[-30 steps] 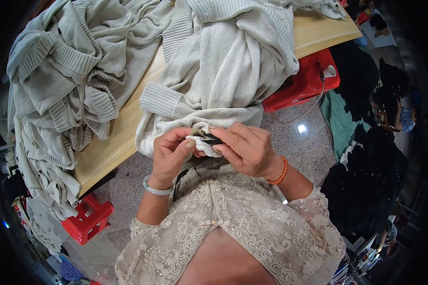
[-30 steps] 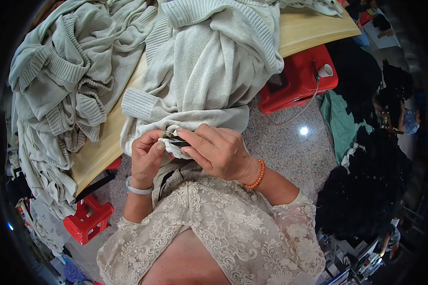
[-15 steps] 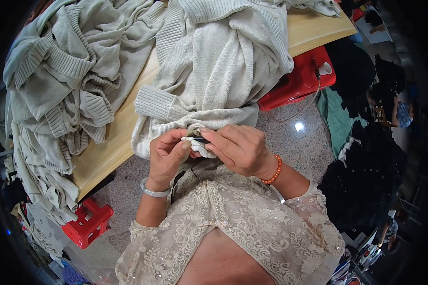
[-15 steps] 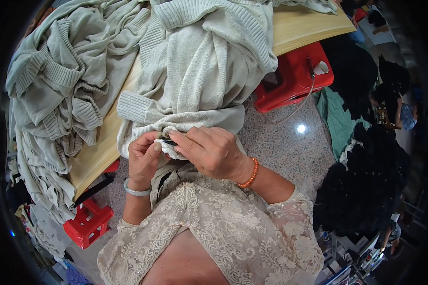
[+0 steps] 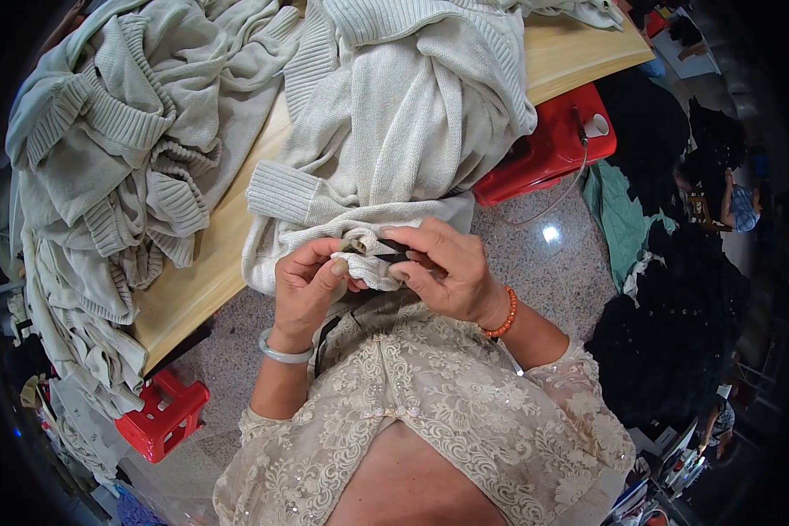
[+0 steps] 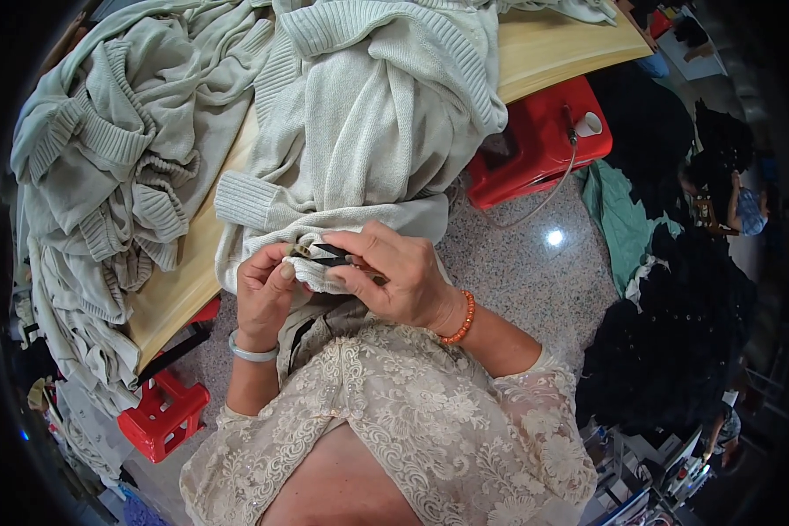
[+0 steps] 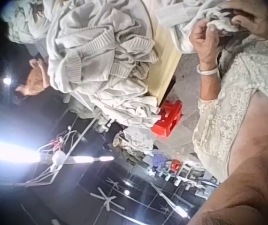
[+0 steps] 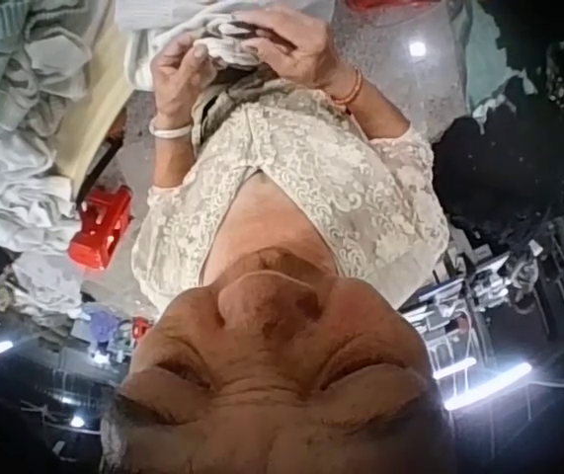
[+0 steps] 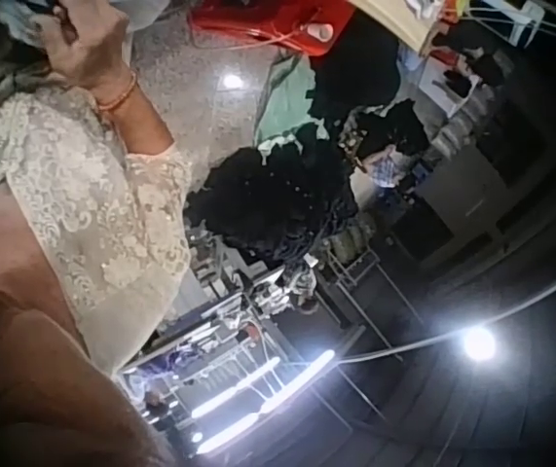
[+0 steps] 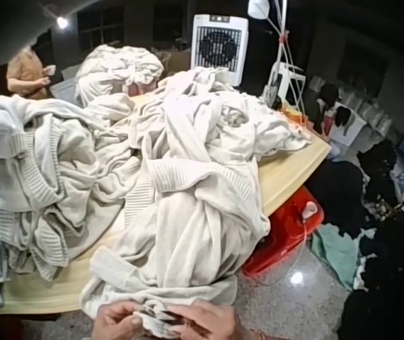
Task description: Using small thread snips to trim loose threads from white knitted sweaters on a factory work table.
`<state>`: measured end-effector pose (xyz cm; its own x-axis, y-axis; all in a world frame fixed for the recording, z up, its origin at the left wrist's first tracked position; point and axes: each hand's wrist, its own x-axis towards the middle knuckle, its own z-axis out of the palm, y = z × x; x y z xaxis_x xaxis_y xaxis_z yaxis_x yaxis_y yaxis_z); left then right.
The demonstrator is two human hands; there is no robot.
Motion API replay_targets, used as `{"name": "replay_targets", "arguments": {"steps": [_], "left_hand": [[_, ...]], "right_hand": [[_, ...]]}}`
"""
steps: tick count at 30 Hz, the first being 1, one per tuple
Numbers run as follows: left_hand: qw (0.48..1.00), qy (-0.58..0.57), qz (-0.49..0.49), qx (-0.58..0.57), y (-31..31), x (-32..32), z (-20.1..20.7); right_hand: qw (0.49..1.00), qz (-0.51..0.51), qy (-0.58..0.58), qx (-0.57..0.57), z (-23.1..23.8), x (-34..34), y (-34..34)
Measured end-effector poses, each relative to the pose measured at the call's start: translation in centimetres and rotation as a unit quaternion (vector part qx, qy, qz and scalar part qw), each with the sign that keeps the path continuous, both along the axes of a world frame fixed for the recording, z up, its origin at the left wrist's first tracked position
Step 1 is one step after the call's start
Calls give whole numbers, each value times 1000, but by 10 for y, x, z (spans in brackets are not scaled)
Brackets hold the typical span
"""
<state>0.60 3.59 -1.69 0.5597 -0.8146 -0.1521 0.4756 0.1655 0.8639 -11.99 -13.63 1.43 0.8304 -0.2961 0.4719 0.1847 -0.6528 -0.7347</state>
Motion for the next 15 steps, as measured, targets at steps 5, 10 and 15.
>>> {"name": "replay_targets", "arguments": {"steps": [5,10,15], "left_hand": [[999,-7,33,-13,6,1,3],[960,-226,165,-17,38,19,30],[944,-162,261,-122,69,44,27]], "right_hand": [[1000,25,-18,-4,-2,8,11],[997,-51,-3,-57,-22,10,14],[992,-42,-71,-98,-7,8,3]]}}
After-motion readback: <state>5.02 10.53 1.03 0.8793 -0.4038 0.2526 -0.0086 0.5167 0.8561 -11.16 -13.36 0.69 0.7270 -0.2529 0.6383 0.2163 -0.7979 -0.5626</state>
